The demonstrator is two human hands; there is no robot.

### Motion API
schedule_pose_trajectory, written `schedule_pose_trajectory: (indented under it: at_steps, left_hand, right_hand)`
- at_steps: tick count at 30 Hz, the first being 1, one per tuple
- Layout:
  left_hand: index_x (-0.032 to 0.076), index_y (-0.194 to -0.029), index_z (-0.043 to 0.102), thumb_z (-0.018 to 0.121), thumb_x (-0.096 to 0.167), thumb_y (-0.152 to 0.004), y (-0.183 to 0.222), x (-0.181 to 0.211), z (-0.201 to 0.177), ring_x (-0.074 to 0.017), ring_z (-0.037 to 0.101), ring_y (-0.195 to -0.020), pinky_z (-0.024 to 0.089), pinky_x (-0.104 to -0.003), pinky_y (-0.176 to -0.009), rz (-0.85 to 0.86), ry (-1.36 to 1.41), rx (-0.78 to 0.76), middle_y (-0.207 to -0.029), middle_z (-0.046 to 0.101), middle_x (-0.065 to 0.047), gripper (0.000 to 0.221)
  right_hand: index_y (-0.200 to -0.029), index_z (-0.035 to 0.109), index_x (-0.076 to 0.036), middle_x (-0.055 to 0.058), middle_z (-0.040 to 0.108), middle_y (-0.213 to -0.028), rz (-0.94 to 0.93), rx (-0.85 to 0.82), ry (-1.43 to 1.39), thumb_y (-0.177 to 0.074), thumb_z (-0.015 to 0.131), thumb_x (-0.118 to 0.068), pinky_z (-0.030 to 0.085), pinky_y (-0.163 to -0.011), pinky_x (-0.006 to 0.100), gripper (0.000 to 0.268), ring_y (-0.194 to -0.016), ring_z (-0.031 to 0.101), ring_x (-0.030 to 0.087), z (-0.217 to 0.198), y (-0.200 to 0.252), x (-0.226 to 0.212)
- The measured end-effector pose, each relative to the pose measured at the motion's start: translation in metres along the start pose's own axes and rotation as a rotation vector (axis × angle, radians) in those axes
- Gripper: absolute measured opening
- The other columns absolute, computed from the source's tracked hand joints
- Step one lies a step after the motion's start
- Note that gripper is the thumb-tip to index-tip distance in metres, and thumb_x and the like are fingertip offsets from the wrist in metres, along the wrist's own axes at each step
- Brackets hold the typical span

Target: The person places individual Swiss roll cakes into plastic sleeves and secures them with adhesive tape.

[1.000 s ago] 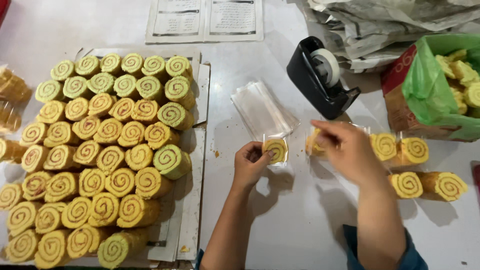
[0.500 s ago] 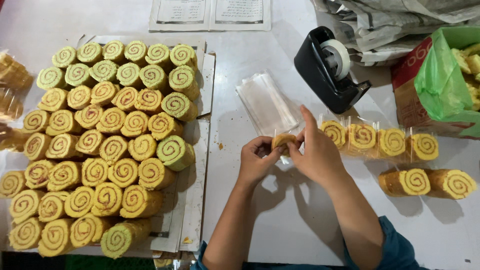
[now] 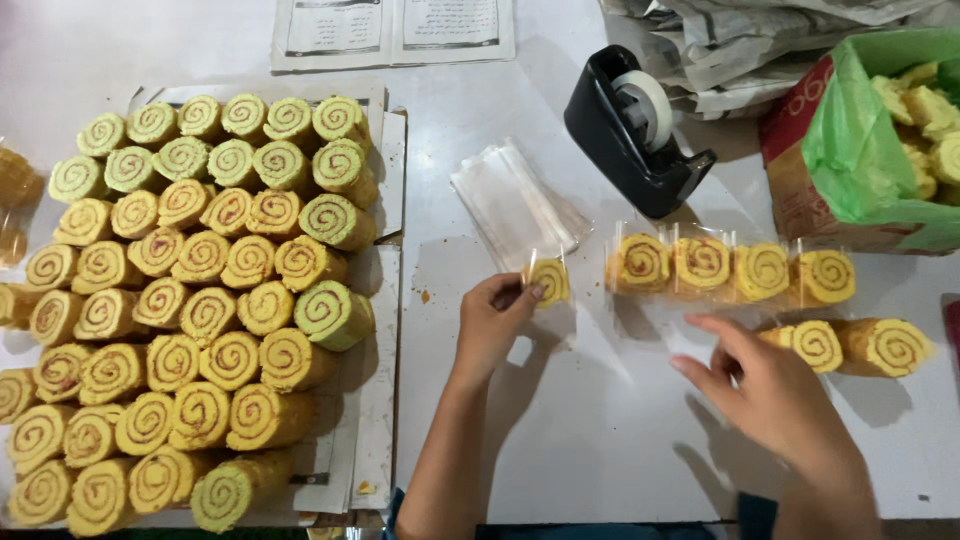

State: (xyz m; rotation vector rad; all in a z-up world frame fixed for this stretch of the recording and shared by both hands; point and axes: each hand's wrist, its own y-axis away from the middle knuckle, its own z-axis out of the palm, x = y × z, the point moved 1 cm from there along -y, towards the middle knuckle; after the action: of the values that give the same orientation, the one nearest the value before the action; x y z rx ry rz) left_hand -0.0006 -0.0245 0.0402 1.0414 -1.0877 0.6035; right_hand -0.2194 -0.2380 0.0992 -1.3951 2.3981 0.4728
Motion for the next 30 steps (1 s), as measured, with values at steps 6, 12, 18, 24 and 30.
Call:
schedule_pose_trajectory:
  at_steps: [6, 12, 18, 24, 30]
  left_hand:
    - [0.013, -0.133, 0.069, 0.079, 0.031, -0.086, -0.008, -0.010, 0.034, -0.0162, 0.077, -0.095, 0.060, -0.029, -0.088, -0.015, -0.311, 0.008, -0.106, 0.081, -0.007, 0.052]
    - [0.021, -0.126, 0.065, 0.062, 0.036, -0.097, -0.033, -0.017, 0.065, -0.0250, 0.071, -0.104, 0.054, -0.044, -0.079, 0.019, -0.811, -0.003, -0.111, 0.080, 0.003, 0.034]
    - [0.011, -0.111, 0.076, 0.073, 0.022, -0.089, -0.065, -0.051, 0.035, -0.0324, 0.061, -0.101, 0.051, -0.043, -0.083, 0.970, -1.070, 0.289, -0.109, 0.070, -0.008, 0.025]
    - [0.011, -0.141, 0.064, 0.060, 0.002, -0.088, -0.090, -0.064, 0.020, -0.0326, 0.055, -0.139, 0.045, -0.048, -0.113, 1.009, -1.390, 0.028, -0.150, 0.061, -0.010, 0.054]
    - [0.014, -0.153, 0.053, 0.066, 0.016, -0.084, -0.102, -0.017, 0.019, -0.0342, 0.033, -0.157, 0.026, -0.052, -0.129, 0.965, -1.333, -0.293, -0.166, 0.044, -0.009, 0.070]
  right_hand:
    - [-0.137, 0.070, -0.038, -0.005, 0.068, -0.072, 0.262, -0.288, 0.018, -0.085, 0.073, -0.053, 0.050, -0.068, 0.029, 0.054, -0.064, 0.064, 0.013, -0.014, 0.034, 0.008]
    - [-0.138, 0.069, -0.035, -0.006, 0.067, -0.071, 0.247, -0.223, 0.016, -0.085, 0.074, -0.051, 0.051, -0.069, 0.031, 0.055, -0.065, 0.064, 0.014, -0.015, 0.040, 0.011]
    - [-0.140, 0.069, -0.040, -0.005, 0.067, -0.075, 0.340, -0.212, 0.060, -0.085, 0.074, -0.051, 0.052, -0.076, 0.030, 0.056, -0.073, 0.065, 0.013, -0.026, 0.048, 0.023]
    - [-0.141, 0.070, -0.036, -0.003, 0.067, -0.073, 0.372, -0.235, -0.019, -0.087, 0.075, -0.046, 0.050, -0.077, 0.030, 0.056, -0.071, 0.062, 0.016, -0.030, 0.046, 0.028]
    - [-0.137, 0.075, -0.035, -0.001, 0.070, -0.073, 0.405, -0.205, -0.063, -0.089, 0.075, -0.040, 0.050, -0.079, 0.029, 0.048, -0.071, 0.061, 0.016, -0.032, 0.049, 0.031]
